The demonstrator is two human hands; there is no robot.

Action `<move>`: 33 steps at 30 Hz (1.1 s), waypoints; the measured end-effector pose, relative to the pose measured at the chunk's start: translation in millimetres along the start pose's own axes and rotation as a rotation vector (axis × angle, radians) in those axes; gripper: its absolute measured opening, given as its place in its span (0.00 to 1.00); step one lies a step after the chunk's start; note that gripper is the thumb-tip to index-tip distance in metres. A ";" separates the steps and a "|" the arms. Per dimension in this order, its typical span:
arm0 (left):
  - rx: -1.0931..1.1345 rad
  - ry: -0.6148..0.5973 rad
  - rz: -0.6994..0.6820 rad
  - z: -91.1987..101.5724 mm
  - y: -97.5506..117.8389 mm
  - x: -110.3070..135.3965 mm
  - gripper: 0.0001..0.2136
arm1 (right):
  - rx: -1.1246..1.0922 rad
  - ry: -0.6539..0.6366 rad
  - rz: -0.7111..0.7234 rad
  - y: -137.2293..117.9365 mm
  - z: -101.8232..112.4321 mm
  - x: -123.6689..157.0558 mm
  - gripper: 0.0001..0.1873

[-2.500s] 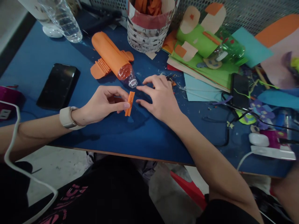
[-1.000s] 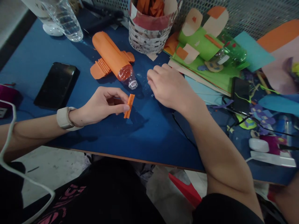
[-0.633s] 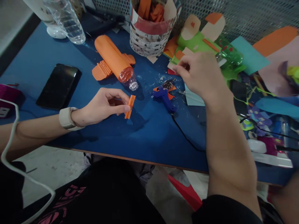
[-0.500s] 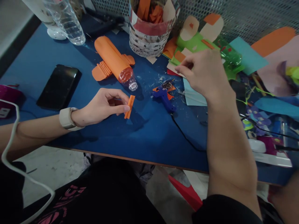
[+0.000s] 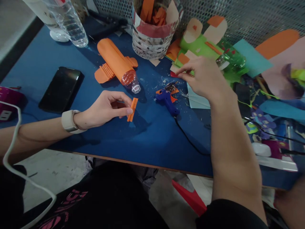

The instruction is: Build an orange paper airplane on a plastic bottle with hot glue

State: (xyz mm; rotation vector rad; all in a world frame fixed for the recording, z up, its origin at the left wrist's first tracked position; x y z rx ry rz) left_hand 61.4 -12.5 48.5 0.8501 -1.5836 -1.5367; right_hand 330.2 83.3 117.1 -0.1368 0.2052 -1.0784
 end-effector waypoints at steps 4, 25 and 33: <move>0.009 0.002 0.001 -0.1 0.2 -0.1 0.18 | 0.031 -0.131 0.077 1.3 -12.7 -0.4 0.15; -0.014 -0.001 0.000 0.4 0.6 0.0 0.18 | 0.048 -0.048 0.123 -1.0 -3.2 2.6 0.10; 0.014 0.005 -0.005 0.4 0.8 0.1 0.18 | -0.257 -0.005 0.219 -73.6 2.3 9.3 0.07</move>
Point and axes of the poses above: each hand's wrist, its own x-axis away from the middle knuckle, its own z-axis out of the back of the hand, y = z × x, the point moved 10 cm from there along -x, towards the middle knuckle, and after that the axes turned 6 degrees about z, right-handed, at the moved point
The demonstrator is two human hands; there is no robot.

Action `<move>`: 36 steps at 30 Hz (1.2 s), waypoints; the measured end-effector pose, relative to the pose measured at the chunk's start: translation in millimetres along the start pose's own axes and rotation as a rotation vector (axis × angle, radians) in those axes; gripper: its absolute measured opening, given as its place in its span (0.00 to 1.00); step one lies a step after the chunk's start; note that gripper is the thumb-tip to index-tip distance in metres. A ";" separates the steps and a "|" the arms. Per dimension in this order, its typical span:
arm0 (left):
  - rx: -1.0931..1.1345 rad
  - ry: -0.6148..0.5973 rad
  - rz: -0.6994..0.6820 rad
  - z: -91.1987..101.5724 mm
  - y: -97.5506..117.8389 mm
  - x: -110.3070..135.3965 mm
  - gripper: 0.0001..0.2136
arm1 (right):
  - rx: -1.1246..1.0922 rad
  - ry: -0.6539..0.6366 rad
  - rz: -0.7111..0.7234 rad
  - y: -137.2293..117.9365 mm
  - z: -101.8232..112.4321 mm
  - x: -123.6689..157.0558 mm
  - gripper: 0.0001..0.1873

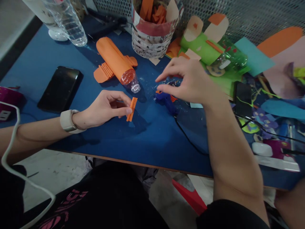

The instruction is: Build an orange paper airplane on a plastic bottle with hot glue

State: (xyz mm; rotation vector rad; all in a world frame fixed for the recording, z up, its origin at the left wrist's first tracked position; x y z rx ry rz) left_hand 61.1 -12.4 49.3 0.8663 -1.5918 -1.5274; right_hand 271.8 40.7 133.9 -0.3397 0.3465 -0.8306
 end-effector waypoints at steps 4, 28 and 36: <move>-0.009 -0.004 0.001 -0.2 -0.6 -0.3 0.21 | -0.122 -0.074 0.142 -36.7 -25.4 -6.2 0.13; -0.010 -0.006 0.013 -0.5 0.0 0.6 0.18 | -0.890 0.404 -0.072 15.9 34.0 -1.2 0.64; -0.005 -0.006 0.010 -1.0 0.3 -0.1 0.17 | -0.268 0.380 -0.176 24.1 39.9 7.1 0.26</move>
Point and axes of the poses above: each hand's wrist, its own x-axis away from the middle knuckle, its own z-axis out of the back of the hand, y = z × x, the point moved 10 cm from there along -x, towards the middle knuckle, and after that the axes turned 6 degrees about z, right-handed, at the moved point
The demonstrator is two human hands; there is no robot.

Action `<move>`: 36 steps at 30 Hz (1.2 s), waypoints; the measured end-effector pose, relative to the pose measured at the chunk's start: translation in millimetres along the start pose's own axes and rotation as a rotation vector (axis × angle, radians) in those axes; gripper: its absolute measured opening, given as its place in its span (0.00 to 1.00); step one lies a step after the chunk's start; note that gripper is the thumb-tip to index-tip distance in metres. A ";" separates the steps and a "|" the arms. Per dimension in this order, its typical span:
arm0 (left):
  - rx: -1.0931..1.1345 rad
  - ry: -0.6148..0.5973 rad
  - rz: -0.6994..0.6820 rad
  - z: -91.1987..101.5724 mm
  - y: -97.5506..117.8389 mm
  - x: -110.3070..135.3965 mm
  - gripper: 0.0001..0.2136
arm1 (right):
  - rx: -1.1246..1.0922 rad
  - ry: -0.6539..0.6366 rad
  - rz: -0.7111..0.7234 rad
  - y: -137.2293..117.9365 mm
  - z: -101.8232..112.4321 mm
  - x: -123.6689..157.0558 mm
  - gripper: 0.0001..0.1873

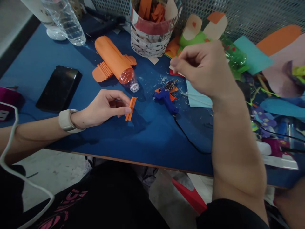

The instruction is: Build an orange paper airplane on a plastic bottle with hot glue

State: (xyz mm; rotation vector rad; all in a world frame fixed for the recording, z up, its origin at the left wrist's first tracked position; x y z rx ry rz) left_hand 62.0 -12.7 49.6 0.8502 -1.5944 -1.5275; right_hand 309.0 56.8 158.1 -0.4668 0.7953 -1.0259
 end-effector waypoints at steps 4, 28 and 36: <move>-0.008 0.000 -0.008 0.4 0.3 0.2 0.18 | 0.352 -0.093 -0.023 12.8 -7.9 2.4 0.08; -0.013 0.011 0.007 1.8 -2.1 0.2 0.15 | 0.494 -0.266 -0.109 34.6 -7.0 3.1 0.03; -0.027 0.010 0.003 1.5 -0.2 0.7 0.17 | 0.508 -0.276 -0.116 40.4 -6.4 3.0 0.10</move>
Point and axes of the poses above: each hand's wrist, its own x-axis away from the middle knuckle, its own z-axis out of the back of the hand, y = z × x, the point moved 10 cm from there along -x, towards the middle knuckle, and after that the axes turned 6 degrees about z, right-handed, at the moved point
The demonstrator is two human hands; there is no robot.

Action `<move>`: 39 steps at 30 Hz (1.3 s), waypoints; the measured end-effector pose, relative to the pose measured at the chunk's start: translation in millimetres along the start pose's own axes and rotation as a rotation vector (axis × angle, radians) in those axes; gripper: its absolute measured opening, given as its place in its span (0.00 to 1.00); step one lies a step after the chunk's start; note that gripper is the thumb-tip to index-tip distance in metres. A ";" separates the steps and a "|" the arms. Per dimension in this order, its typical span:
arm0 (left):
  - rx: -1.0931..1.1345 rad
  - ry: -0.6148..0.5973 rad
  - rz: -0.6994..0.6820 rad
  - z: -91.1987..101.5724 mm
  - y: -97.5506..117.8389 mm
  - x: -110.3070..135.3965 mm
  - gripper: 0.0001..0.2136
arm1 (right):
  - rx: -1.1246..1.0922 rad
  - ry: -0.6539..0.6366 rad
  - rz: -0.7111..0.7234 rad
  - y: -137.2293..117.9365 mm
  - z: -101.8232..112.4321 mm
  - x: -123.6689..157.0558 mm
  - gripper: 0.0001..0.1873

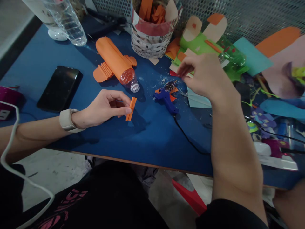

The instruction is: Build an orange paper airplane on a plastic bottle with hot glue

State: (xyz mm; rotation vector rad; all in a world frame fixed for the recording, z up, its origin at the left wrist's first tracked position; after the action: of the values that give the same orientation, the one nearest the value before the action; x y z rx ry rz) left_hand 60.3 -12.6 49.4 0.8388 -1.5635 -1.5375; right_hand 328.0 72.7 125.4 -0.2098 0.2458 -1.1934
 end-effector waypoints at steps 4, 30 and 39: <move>-0.007 0.000 0.002 0.5 0.0 -0.1 0.17 | -0.010 0.066 0.046 -7.2 7.4 0.9 0.23; 0.019 -0.006 -0.002 -0.2 -0.3 -0.5 0.18 | 0.129 -0.179 0.009 28.7 -23.5 -8.2 0.16; 0.003 -0.001 -0.004 0.8 -0.3 -0.5 0.19 | 0.187 -0.131 0.019 18.4 -23.6 -8.4 0.13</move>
State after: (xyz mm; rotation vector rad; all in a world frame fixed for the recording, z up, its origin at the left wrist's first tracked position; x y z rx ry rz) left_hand 59.8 -11.8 49.1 0.8438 -1.5665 -1.5393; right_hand 334.4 86.4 98.3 -0.1214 0.0214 -1.1715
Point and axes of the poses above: each hand's wrist, its own x-axis away from the middle knuckle, its own z-axis out of the back of the hand, y = z × x, the point moved 10 cm from there along -x, towards the middle knuckle, and after that the axes turned 6 degrees about z, right-handed, at the moved point
